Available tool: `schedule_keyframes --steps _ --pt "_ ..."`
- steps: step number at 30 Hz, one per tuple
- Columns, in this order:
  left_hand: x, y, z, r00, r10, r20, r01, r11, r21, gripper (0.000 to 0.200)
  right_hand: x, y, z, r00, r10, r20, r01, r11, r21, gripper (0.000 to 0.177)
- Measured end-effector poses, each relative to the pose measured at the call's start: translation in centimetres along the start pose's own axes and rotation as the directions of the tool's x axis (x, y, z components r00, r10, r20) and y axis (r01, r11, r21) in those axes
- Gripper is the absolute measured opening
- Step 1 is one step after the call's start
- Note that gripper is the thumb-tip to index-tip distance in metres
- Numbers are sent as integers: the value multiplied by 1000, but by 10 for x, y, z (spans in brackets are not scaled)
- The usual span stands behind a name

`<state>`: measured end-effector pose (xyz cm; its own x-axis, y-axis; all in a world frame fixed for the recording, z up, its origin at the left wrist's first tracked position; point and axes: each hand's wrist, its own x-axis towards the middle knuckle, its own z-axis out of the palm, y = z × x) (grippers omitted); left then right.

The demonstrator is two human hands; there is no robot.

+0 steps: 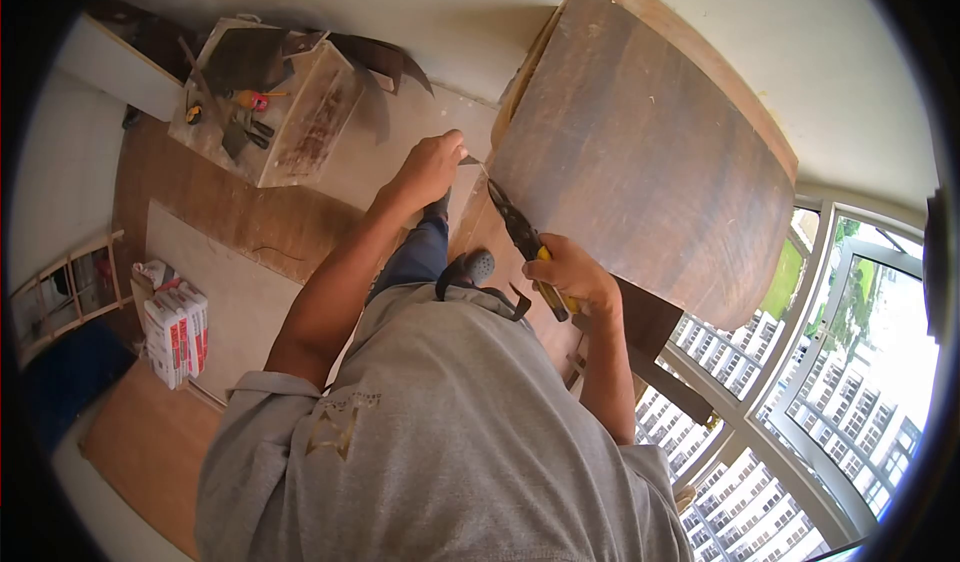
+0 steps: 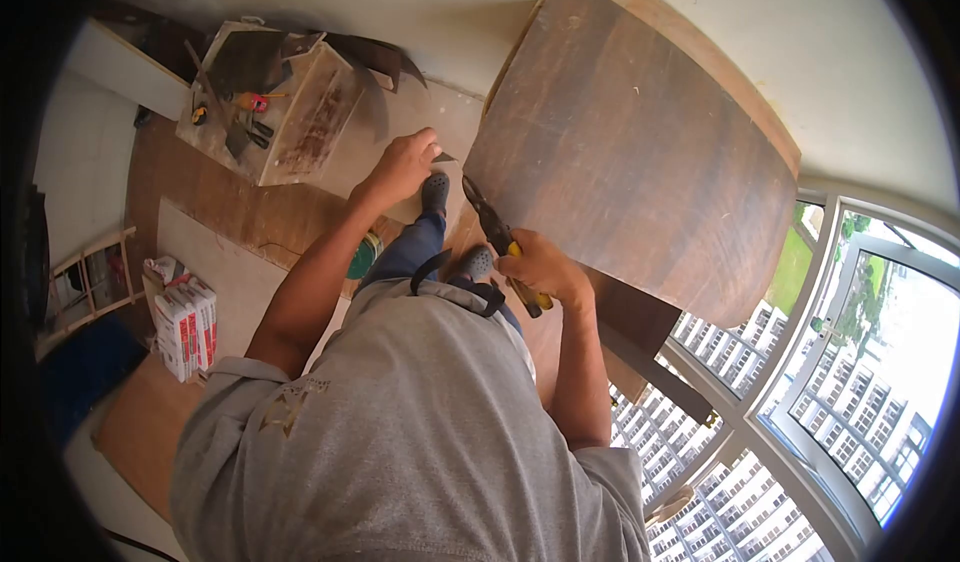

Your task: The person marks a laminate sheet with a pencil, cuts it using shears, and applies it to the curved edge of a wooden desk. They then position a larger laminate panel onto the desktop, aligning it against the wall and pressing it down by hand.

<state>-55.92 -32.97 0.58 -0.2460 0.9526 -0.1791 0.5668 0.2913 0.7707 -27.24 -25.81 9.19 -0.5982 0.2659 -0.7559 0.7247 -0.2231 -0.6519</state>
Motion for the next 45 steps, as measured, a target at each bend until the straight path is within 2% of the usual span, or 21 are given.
schedule_keyframes --steps 2,4,5,7,9,11,12,13,17,19,23,25,27,35,37,38,39,41,42,43,45 --pt "1 -4 -4 997 -74 18 75 997 -36 24 -14 -6 -15 999 13 51 -11 999 -31 22" --pt "4 -23 5 946 78 -316 -47 993 106 25 -21 -5 -24 1000 8 -8 -9 997 -72 22" --pt "9 -36 3 943 80 -322 -47 993 109 25 -21 -8 -30 997 -13 -70 5 993 -119 23" --pt "3 -68 -1 898 -187 -398 238 968 81 20 -38 -23 -34 997 -9 -78 2 996 -84 21" --pt "-14 -108 15 882 -183 -435 243 966 87 19 -45 -19 -34 973 -207 -101 230 893 386 22" --pt "-24 -117 24 866 -173 -470 244 965 94 18 -46 -21 -34 965 -227 -129 261 880 397 21" --pt "-38 -115 31 791 -518 -325 409 843 -348 16 -47 -19 -31 952 -220 -213 295 845 446 21" --pt "-52 -112 36 667 -744 -48 519 509 -687 16 -48 -18 -29 932 -209 -295 335 807 487 22" --pt "-107 -150 92 676 -731 95 466 324 -823 25 -52 6 -25 920 -206 -333 352 809 471 23" --pt "-124 -154 107 615 -755 226 522 175 -835 36 -58 19 -24 933 -206 -294 315 863 395 24" --pt "-140 -141 120 601 -789 128 502 248 -829 42 -78 36 -12 954 -213 -211 287 852 437 24" --pt "-142 -154 123 655 -744 131 484 281 -829 42 -76 38 -8 962 -212 -171 260 903 343 25" --pt "-142 -133 110 624 -778 75 478 304 -824 40 -74 39 0 961 -237 -140 271 908 320 25" --pt "-107 -124 54 632 -728 -264 157 455 -877 37 -71 56 20 963 -240 -121 264 928 262 24" --pt "-91 -109 34 566 -702 -432 134 595 -792 45 -76 43 31 965 -236 -117 259 932 252 24" --pt "-84 -105 28 426 -619 -660 328 785 -525 56 -76 38 35 967 -234 -105 253 936 246 24" --pt "-81 -103 23 414 -623 -664 325 783 -531 56 -74 33 40 969 -228 -91 243 940 240 24" --pt "-83 -88 6 743 -601 -295 361 731 -579 77 -56 21 47 966 -228 -123 253 932 259 23" --pt "-88 -66 1 858 -499 -123 299 680 -669 77 -44 13 46 964 -251 -81 258 962 85 21" --pt "-95 -46 8 936 -351 37 257 606 -753 78 -32 3 47 963 -266 -36 262 961 -89 20" --pt "-91 -52 59 991 98 91 54 329 -943 53 0 -37 67 960 -281 -14 275 949 -152 17"
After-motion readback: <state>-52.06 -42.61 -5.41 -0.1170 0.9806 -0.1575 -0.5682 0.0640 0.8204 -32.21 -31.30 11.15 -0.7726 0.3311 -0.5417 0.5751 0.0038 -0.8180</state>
